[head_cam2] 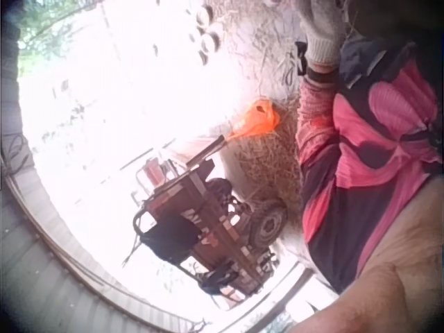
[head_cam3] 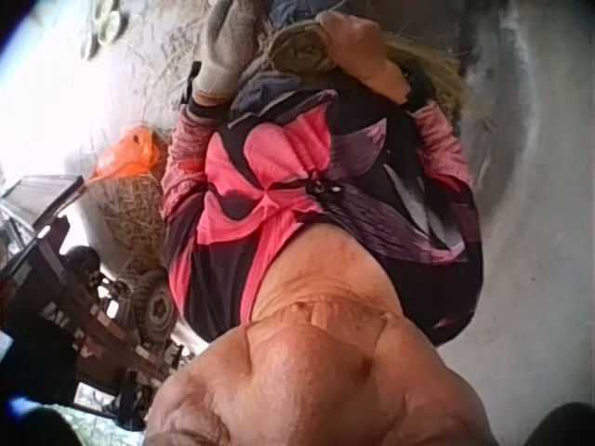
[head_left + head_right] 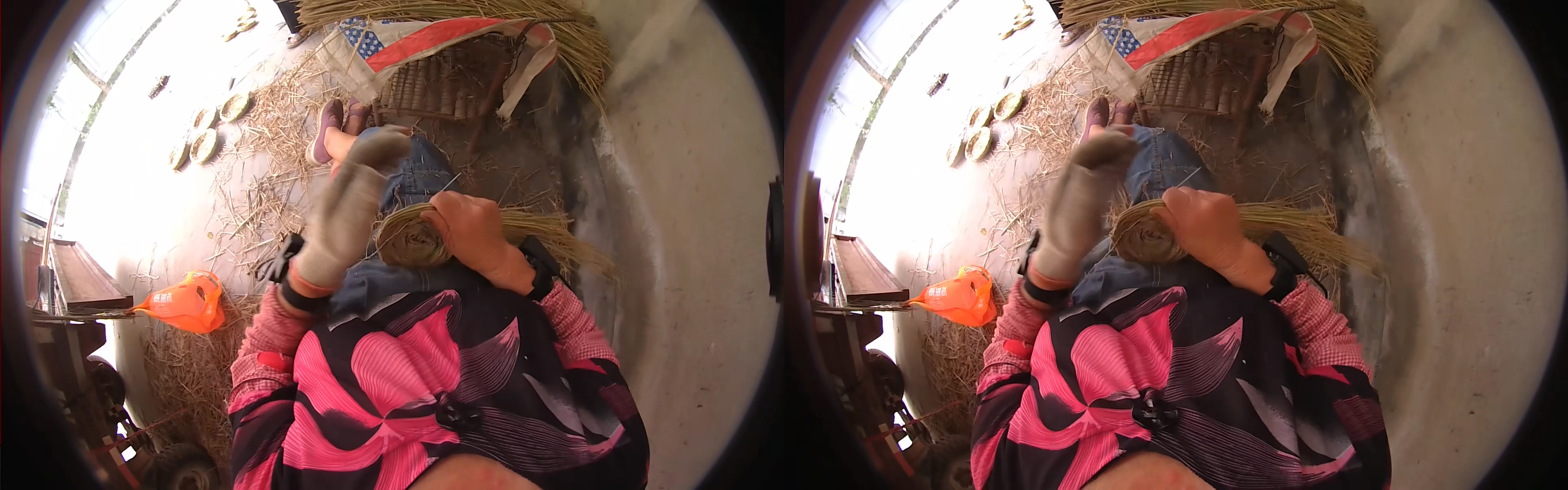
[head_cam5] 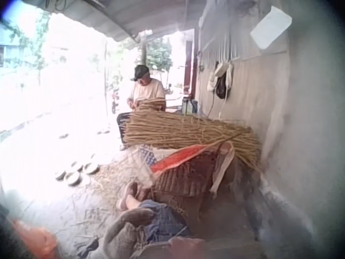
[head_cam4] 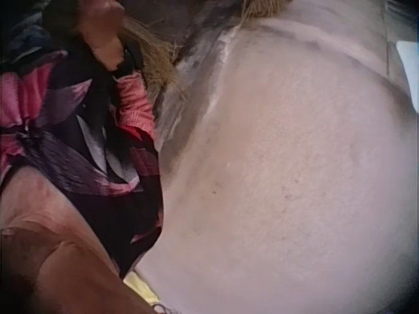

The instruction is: The recorder is weaving straw into a small basket using a metal needle or awl.

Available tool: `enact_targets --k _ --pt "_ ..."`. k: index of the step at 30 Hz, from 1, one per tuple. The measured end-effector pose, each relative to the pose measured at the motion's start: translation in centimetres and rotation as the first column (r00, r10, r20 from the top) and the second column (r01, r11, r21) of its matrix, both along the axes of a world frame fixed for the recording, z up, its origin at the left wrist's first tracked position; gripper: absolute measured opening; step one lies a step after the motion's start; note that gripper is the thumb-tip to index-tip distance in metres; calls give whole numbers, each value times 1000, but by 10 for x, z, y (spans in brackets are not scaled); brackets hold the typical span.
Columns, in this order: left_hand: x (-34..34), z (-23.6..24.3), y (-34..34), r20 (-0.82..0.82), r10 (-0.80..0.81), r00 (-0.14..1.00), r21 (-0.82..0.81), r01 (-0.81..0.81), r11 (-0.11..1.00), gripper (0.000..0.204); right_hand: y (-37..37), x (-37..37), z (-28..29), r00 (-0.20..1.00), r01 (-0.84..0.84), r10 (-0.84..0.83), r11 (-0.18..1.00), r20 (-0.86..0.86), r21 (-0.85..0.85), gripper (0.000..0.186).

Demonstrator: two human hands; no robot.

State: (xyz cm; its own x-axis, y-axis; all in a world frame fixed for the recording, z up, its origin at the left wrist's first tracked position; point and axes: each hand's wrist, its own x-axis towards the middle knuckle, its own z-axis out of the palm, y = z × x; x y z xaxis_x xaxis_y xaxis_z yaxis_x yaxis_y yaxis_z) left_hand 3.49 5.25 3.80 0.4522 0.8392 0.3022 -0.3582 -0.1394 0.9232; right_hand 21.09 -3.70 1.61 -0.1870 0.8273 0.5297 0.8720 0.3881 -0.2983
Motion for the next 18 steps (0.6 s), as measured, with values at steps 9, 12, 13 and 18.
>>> enact_targets --k 9,12,13,18 --pt "-60 10 -9 -562 -363 743 -287 237 928 35 1 14 -5 993 -93 106 966 -41 242 26" --pt "-54 13 -3 -549 -359 755 -272 244 931 23 1 12 -3 991 -129 133 970 -9 205 26" --pt "-48 17 -3 -646 -95 758 237 316 919 18 1 10 -2 989 -145 144 975 18 166 26" --pt "-23 38 -34 -689 248 681 562 286 776 10 1 2 -3 1000 -27 27 1000 14 16 29"
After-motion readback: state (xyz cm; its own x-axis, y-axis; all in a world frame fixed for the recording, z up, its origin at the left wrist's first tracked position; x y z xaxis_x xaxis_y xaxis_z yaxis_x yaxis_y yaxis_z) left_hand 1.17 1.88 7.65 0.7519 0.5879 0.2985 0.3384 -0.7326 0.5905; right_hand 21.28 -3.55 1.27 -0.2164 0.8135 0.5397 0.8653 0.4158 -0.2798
